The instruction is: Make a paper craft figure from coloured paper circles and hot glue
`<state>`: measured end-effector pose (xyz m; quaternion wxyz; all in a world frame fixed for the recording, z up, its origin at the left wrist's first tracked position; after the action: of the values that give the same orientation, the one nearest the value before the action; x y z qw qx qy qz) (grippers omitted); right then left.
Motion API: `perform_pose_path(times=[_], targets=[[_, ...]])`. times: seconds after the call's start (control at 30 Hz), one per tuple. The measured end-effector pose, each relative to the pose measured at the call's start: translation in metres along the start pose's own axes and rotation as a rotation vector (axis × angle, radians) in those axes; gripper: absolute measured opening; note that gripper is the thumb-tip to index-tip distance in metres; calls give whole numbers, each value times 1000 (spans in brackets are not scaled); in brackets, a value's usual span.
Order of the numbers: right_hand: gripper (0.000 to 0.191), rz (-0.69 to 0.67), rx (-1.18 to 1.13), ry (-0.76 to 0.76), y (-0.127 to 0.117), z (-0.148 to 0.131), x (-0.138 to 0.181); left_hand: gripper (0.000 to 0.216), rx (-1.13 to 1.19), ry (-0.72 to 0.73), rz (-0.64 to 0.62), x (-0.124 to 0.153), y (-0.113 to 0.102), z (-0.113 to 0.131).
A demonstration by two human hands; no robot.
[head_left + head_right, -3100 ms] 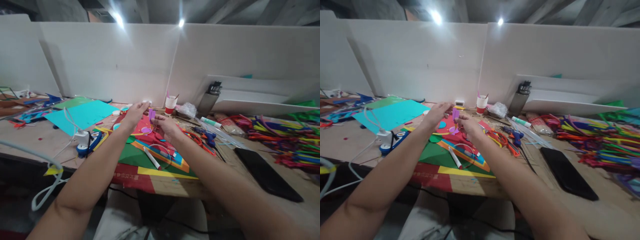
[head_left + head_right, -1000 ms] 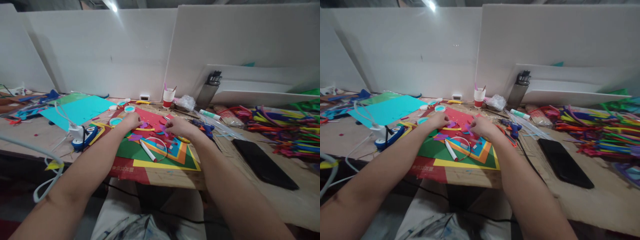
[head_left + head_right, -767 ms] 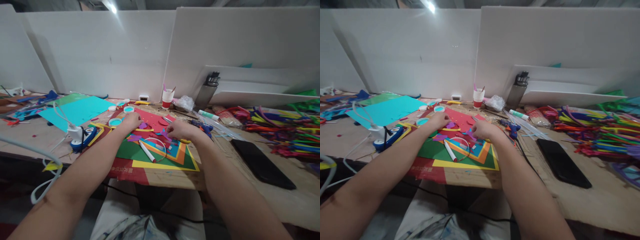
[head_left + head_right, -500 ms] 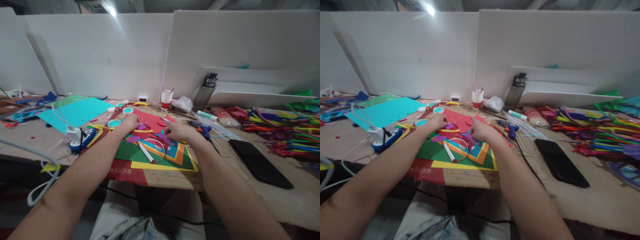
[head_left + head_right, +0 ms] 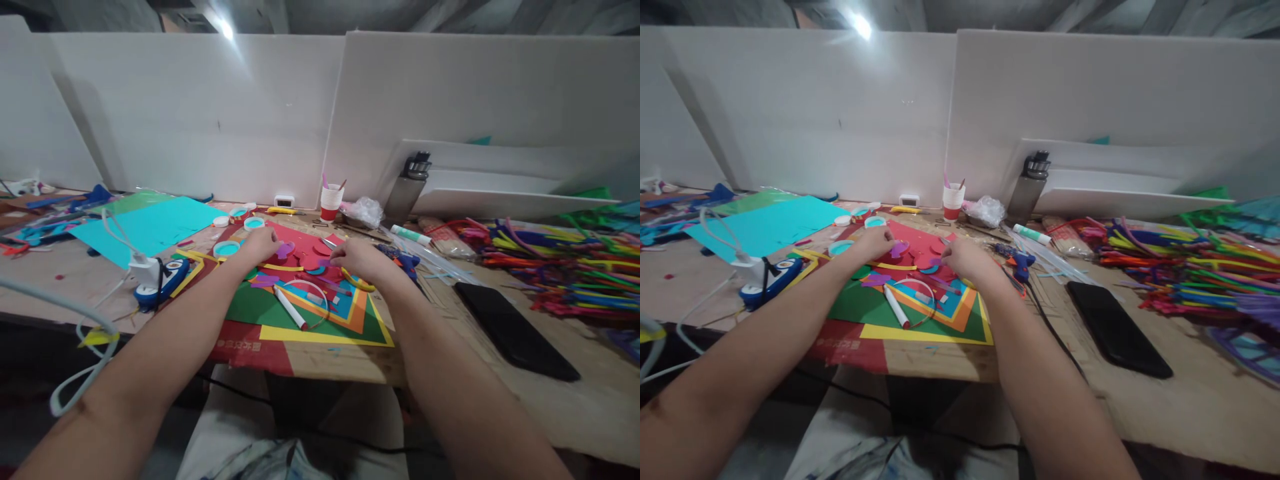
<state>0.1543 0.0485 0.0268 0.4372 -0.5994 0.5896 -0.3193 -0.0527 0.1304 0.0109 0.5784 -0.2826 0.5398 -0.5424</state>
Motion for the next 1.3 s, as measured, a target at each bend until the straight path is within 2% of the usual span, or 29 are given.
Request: perform_pose_path(times=[0.07, 0.2, 0.27, 0.37, 0.5, 0.63, 0.77, 0.97, 1.07, 1.17, 1.3], targets=[[14, 86, -73, -4, -3, 5, -5, 21, 11, 6, -31, 2, 2, 3], [14, 226, -196, 7, 3, 8, -14, 31, 61, 93, 17, 5, 1, 18], [18, 225, -186, 14, 13, 5, -16, 36, 97, 193, -25, 8, 7, 31], [27, 143, -95, 15, 31, -4, -17, 38, 97, 317, -96, 14, 15, 47], [26, 96, -30, 7, 41, -10, -17, 34, 9, 368, -42, 20, 11, 53], [33, 118, -43, 20, 39, -9, -16, 34, -60, 346, -54, 25, 8, 53], [31, 146, -90, 29, 36, -7, -16, 30, 14, 324, -30, 23, 8, 54], [32, 158, -173, 34, 33, 0, -21, 21, 331, 170, -33, 17, 9, 48], [26, 152, -253, 22, 26, 3, -21, 20, 426, 120, -29, 18, 2, 48], [22, 136, -390, 80, 20, 9, -21, 18, 540, 81, -10, 20, -8, 49], [11, 188, -582, 101, 13, 14, -21, 11, 880, -108, -87, 24, -7, 48]])
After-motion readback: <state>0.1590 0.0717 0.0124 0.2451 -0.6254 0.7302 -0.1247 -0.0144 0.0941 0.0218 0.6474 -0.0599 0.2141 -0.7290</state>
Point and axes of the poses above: each hand's wrist, its own x-axis away from the middle knuckle, its own y-axis out of the palm, z = x × y, the point moved 7 cm from there along -x, towards the middle knuckle, and after that the axes turned 8 degrees about z, right-handed, at the moved point
